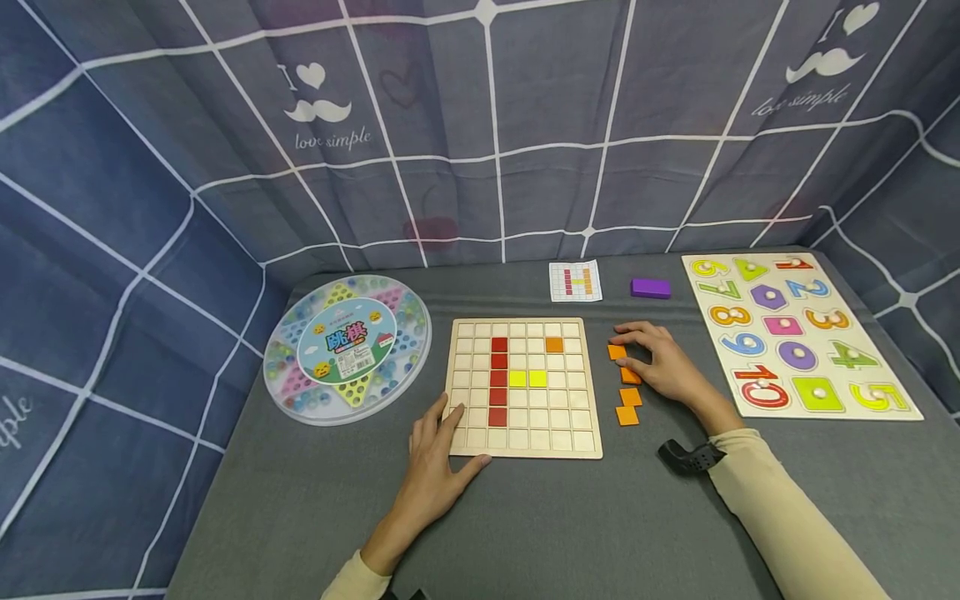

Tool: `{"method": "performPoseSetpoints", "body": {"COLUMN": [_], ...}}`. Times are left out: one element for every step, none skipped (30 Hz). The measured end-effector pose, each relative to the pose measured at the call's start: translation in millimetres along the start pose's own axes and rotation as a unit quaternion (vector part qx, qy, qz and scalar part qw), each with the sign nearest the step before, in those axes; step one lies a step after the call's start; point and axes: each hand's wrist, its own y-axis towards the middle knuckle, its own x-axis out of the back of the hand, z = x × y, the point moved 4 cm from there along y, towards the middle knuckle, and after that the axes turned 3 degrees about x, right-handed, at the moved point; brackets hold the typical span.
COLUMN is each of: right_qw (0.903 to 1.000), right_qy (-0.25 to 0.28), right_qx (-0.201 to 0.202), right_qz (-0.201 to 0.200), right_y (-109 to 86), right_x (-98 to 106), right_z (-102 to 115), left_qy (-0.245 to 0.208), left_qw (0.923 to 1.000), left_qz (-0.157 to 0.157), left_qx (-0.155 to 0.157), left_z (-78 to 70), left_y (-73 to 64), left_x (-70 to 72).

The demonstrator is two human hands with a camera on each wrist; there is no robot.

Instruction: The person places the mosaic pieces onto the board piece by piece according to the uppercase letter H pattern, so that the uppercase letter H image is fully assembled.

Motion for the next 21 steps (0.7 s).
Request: {"method": "performPoseSetpoints", "body": {"right_qw": [1.0000, 1.0000, 1.0000, 1.0000, 1.0000, 1.0000, 1.0000, 1.0000, 1.0000, 1.0000, 0.9999, 0.9999, 0.9999, 0.9999, 0.9999, 0.9999, 0.9999, 0.9999, 0.9999, 0.9999, 0.9999], "right_qy": [0.000, 0.000, 0.000, -0.001, 0.000, 0.001, 0.000, 0.000, 0.001, 0.001, 0.002, 0.003, 0.004, 0.004, 0.005, 0.005, 0.005, 0.004, 0.003, 0.002, 0.002], "right_qx": [-0.002, -0.003, -0.005, -0.006, -0.007, -0.008, -0.008, -0.008, -0.008, -0.007, -0.008, -0.008, -0.008, -0.008, -0.009, -0.008, -0.009, -0.008, -0.008, -0.007, -0.007], "right_qz": [0.001, 0.002, 0.002, 0.002, 0.002, 0.001, 0.000, -0.002, -0.003, -0.006, -0.006, -0.008, -0.009, -0.009, -0.009, -0.009, -0.008, -0.009, -0.009, -0.010, -0.010], "right_y": [0.2, 0.2, 0.2, 0.2, 0.3, 0.4, 0.5, 0.4, 0.5, 0.5, 0.6, 0.7, 0.7, 0.7, 0.8, 0.8, 0.8, 0.8, 0.7, 0.7, 0.5], "right_x": [-0.2, -0.2, -0.2, -0.2, -0.2, -0.1, -0.1, 0.1, 0.2, 0.3, 0.2, 0.2, 0.1, 0.0, -0.1, -0.2, -0.3, -0.4, -0.3, -0.2, -0.2], "right_z": [-0.4, -0.3, -0.5, -0.6, -0.5, -0.5, -0.5, -0.2, -0.4, -0.1, -0.1, -0.1, -0.2, -0.3, -0.5, -0.2, -0.3, -0.2, -0.1, -0.3, -0.6], "left_qy": [0.000, 0.000, 0.000, 0.000, 0.000, 0.000, 0.001, 0.001, 0.001, 0.001, 0.000, 0.000, 0.000, -0.001, -0.001, -0.001, -0.001, -0.001, -0.001, 0.000, 0.001], "left_qw": [1.0000, 1.0000, 1.0000, 1.0000, 1.0000, 1.0000, 1.0000, 1.0000, 1.0000, 1.0000, 1.0000, 1.0000, 1.0000, 1.0000, 1.0000, 1.0000, 1.0000, 1.0000, 1.0000, 1.0000, 1.0000], "left_qz": [0.000, 0.000, 0.000, 0.000, 0.000, -0.001, -0.001, -0.001, 0.000, 0.000, 0.001, 0.001, 0.002, 0.002, 0.002, 0.001, 0.000, 0.000, -0.001, -0.002, -0.003], "left_qx": [0.000, 0.001, 0.001, 0.001, 0.001, 0.001, 0.001, 0.001, 0.001, 0.001, 0.002, 0.002, 0.003, 0.003, 0.002, 0.002, 0.002, 0.001, 0.000, -0.001, -0.003], "left_z": [0.0, 0.1, 0.2, 0.3, 0.4, 0.5, 0.5, 0.6, 0.6, 0.6, 0.6, 0.5, 0.5, 0.3, 0.2, 0.0, -0.2, -0.4, -0.5, -0.5, -0.6], "left_y": [-0.1, -0.2, -0.2, -0.4, -0.5, -0.6, -0.6, -0.5, -0.5, -0.6, -0.6, -0.7, -0.9, -1.0, -1.0, -1.1, -1.0, -0.9, -0.7, -0.6, -0.5], "left_x": [0.1, 0.1, 0.1, 0.1, 0.0, 0.1, 0.0, 0.0, 0.0, 0.0, 0.0, 0.0, 0.0, 0.1, 0.2, 0.3, 0.4, 0.4, 0.4, 0.3, 0.2]}}
